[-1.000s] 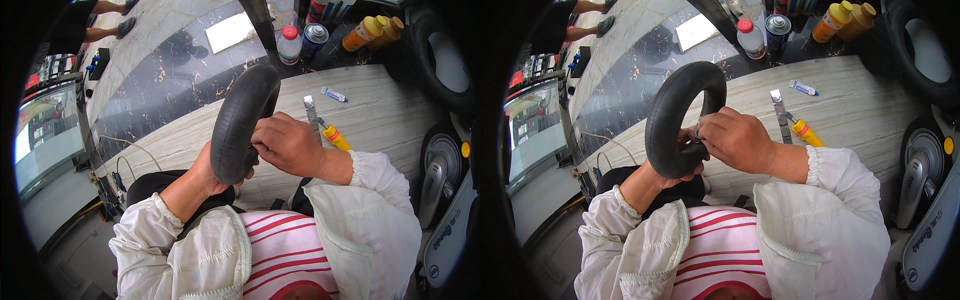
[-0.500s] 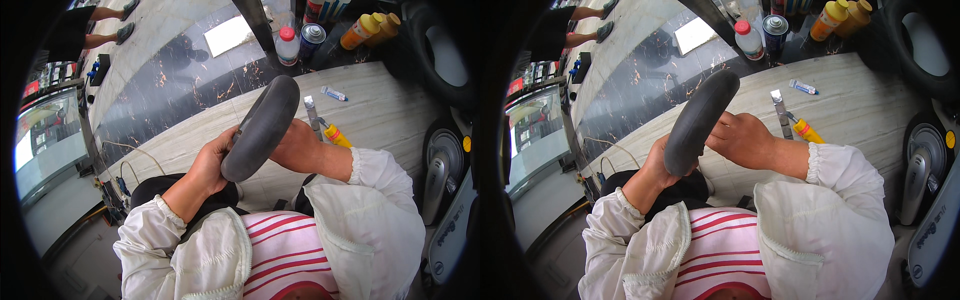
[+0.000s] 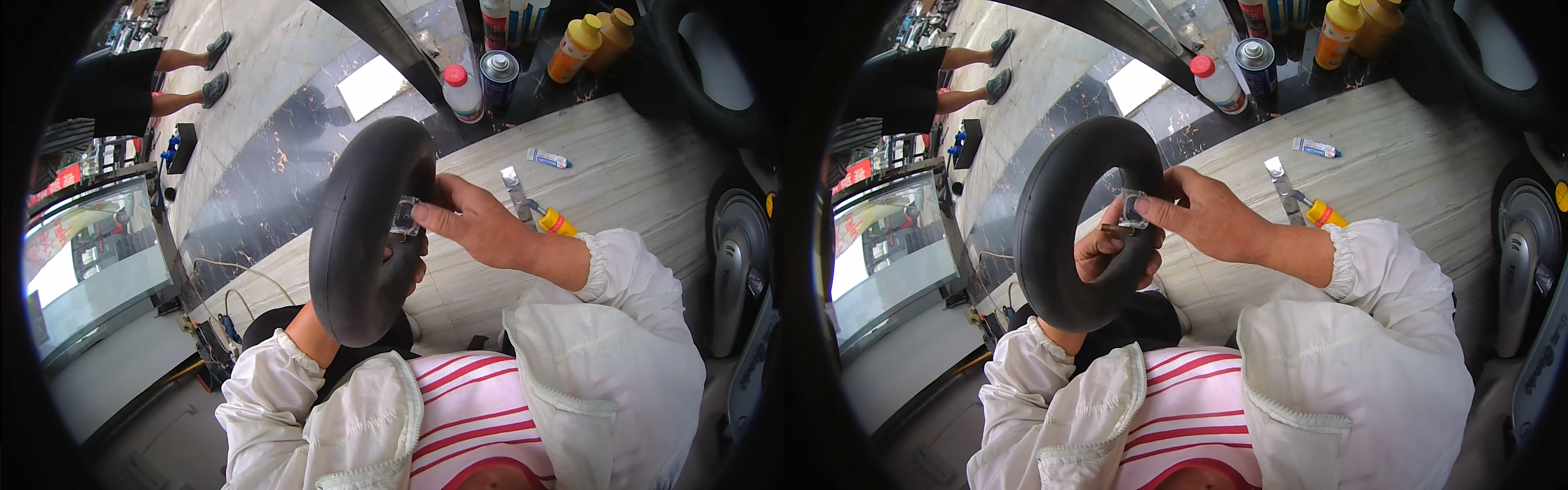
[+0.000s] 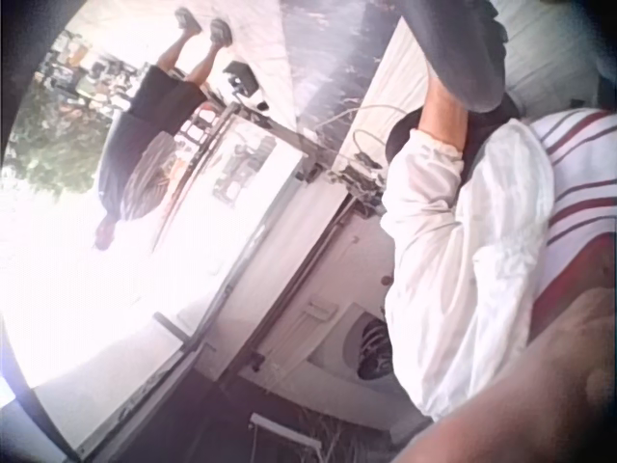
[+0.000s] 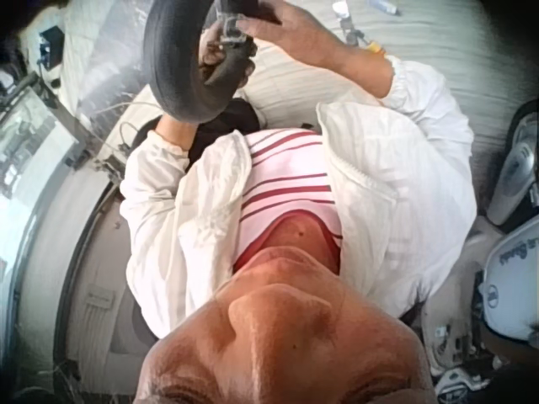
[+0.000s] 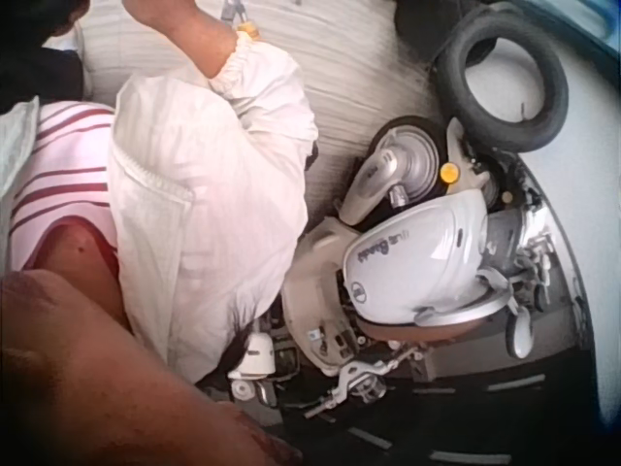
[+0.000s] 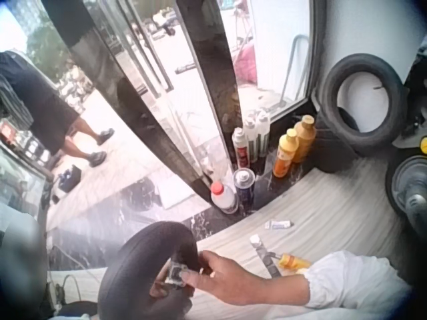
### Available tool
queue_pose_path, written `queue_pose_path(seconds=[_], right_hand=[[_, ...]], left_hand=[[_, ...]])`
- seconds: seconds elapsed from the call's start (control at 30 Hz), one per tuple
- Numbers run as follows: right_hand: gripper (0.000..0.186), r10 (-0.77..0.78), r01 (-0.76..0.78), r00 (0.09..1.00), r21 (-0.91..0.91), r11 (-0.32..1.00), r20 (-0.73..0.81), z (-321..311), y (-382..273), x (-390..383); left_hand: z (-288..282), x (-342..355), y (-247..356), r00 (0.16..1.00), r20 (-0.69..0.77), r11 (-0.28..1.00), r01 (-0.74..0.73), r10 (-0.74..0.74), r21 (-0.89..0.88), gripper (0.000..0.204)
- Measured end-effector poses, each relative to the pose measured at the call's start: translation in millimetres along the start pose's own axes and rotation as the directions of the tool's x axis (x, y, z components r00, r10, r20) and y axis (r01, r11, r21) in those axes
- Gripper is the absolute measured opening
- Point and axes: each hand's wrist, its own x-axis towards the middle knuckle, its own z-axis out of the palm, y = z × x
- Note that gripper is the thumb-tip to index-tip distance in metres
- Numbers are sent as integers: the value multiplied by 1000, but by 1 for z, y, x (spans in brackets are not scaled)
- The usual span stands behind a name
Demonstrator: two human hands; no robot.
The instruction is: The person applies glue to a small puncture on a black rubber tire, inserts a metal valve stem, and presses it into place. They then move outside and use a hand pump to inflate the tire.
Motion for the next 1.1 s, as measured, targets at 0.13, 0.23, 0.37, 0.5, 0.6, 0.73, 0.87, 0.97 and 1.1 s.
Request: queue_pose_path(seconds=[0.13,0.23,0.37,0.5,0.6,0.73,0.87,0.97,1.1], right_hand=[[39,43,-45,996,18,999,84,3,-15,4],[36,-86,74,994,172,982,67,16,-22,23],[20,-119,99,991,259,961,60,15,-45,48],[18,-261,250,950,83,965,169,16,-67,75],[19,-284,292,954,-74,954,99,37,-82,91],[21,-229,230,965,13,973,126,55,-101,101],[26,-80,93,989,-102,990,125,65,-114,103],[20,-34,27,995,76,997,93,72,-109,109],[19,-223,231,967,-63,971,123,66,-96,122]], left_hand=[[-9,6,-26,998,65,842,16,23,-539,45],[-29,8,-20,984,164,750,55,72,-659,65],[-27,-2,27,950,-57,752,-278,306,-598,62],[-58,-13,48,920,-39,783,-355,391,-510,56],[-84,-12,53,909,-117,789,-405,399,-462,46],[-98,-8,57,880,-198,784,-474,431,-400,42],[-114,-10,55,868,-192,801,-496,457,-335,48],[-125,-3,46,871,-147,799,-489,469,-350,51],[-129,-3,47,910,-186,830,-415,371,-374,52]])
